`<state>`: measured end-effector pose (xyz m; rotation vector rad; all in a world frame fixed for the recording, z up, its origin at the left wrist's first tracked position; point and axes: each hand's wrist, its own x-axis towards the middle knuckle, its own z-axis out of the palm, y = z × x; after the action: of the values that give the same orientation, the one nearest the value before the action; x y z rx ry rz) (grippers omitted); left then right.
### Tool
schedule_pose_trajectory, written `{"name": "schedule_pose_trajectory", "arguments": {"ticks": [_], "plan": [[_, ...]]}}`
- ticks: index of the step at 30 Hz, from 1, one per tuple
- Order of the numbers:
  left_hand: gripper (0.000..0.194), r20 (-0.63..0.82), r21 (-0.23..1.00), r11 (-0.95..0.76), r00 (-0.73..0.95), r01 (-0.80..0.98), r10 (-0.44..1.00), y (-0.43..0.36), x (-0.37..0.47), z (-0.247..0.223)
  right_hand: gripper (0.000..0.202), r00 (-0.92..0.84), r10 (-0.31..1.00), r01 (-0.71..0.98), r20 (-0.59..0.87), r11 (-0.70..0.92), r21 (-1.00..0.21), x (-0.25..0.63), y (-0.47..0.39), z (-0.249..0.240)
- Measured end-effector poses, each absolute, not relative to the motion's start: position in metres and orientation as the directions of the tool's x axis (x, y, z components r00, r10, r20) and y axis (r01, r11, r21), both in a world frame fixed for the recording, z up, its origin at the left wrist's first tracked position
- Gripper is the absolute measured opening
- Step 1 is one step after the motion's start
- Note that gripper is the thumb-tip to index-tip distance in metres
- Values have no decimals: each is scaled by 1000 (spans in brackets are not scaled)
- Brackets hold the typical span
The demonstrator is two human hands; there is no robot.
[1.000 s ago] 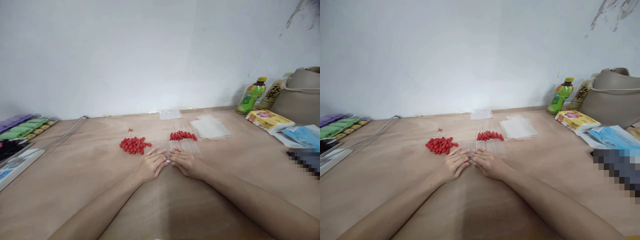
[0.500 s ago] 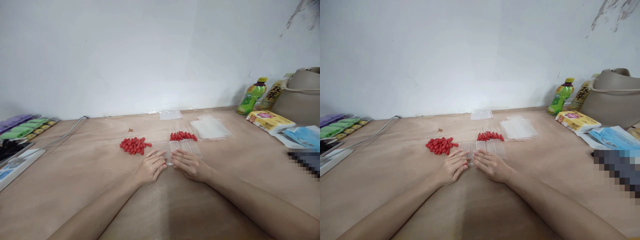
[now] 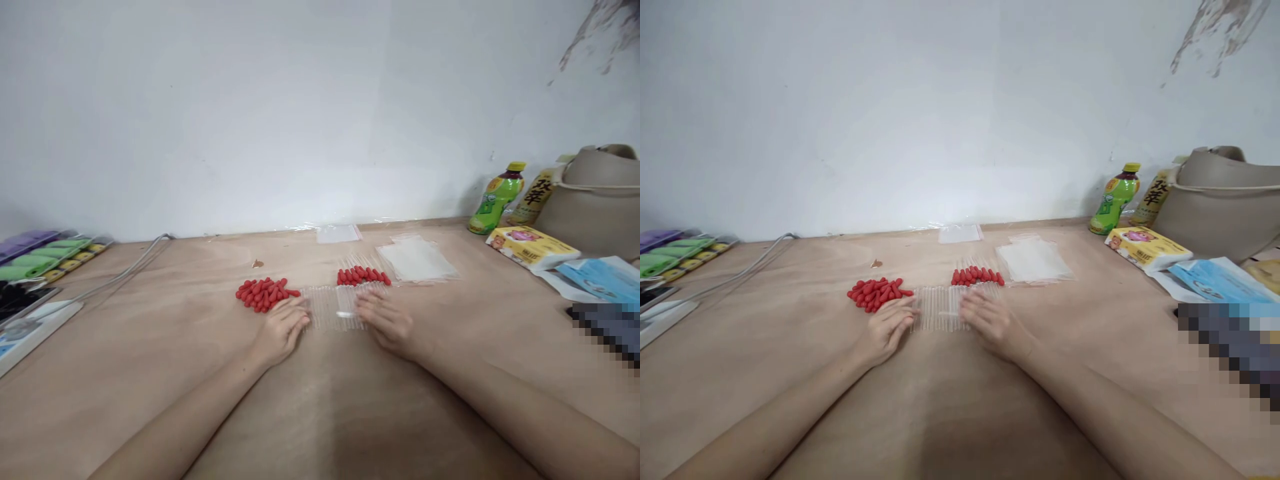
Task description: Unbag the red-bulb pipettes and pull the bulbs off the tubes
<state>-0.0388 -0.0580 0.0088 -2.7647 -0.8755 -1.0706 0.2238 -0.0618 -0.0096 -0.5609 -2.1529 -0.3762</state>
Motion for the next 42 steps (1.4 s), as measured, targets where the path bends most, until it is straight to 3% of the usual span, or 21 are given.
{"name": "schedule_pose_trajectory", "arguments": {"ticks": [4, 9, 12, 17, 24, 27, 31, 35, 42], "plan": [[11, 687, 181, -810, 518, 558, 510, -56, -45, 7, 19, -272, 467, 712, 841, 686, -150, 226, -52, -5], [25, 732, 262, -742, 375, 617, 570, -56, -37, 18, 22, -235, 608, 747, 758, 613, -260, 205, -53, 7], [29, 733, 308, -645, 258, 699, 630, -52, -43, 33, 20, -204, 618, 710, 759, 627, -319, 197, -49, 10], [30, 634, 480, -427, 34, 766, 773, -33, -72, 60, 18, -249, 564, 678, 787, 682, -274, 190, -41, 11], [36, 517, 660, -240, -199, 711, 832, 2, -104, 80, 16, -378, 546, 746, 747, 658, -103, 171, -35, 4], [33, 504, 648, -159, -262, 745, 823, 4, -107, 82, 14, -402, 582, 754, 707, 648, -105, 167, -36, 1], [28, 445, 647, -141, -221, 750, 868, 2, -105, 83, 8, -432, 647, 725, 628, 663, -185, 167, -42, 3], [25, 333, 615, -91, -153, 783, 930, 4, -109, 79, 19, -467, 666, 697, 582, 682, -222, 171, -49, 7], [35, 358, 500, -65, -138, 863, 923, 19, -127, 59, 24, -498, 664, 705, 557, 684, -185, 175, -52, 8]]}}
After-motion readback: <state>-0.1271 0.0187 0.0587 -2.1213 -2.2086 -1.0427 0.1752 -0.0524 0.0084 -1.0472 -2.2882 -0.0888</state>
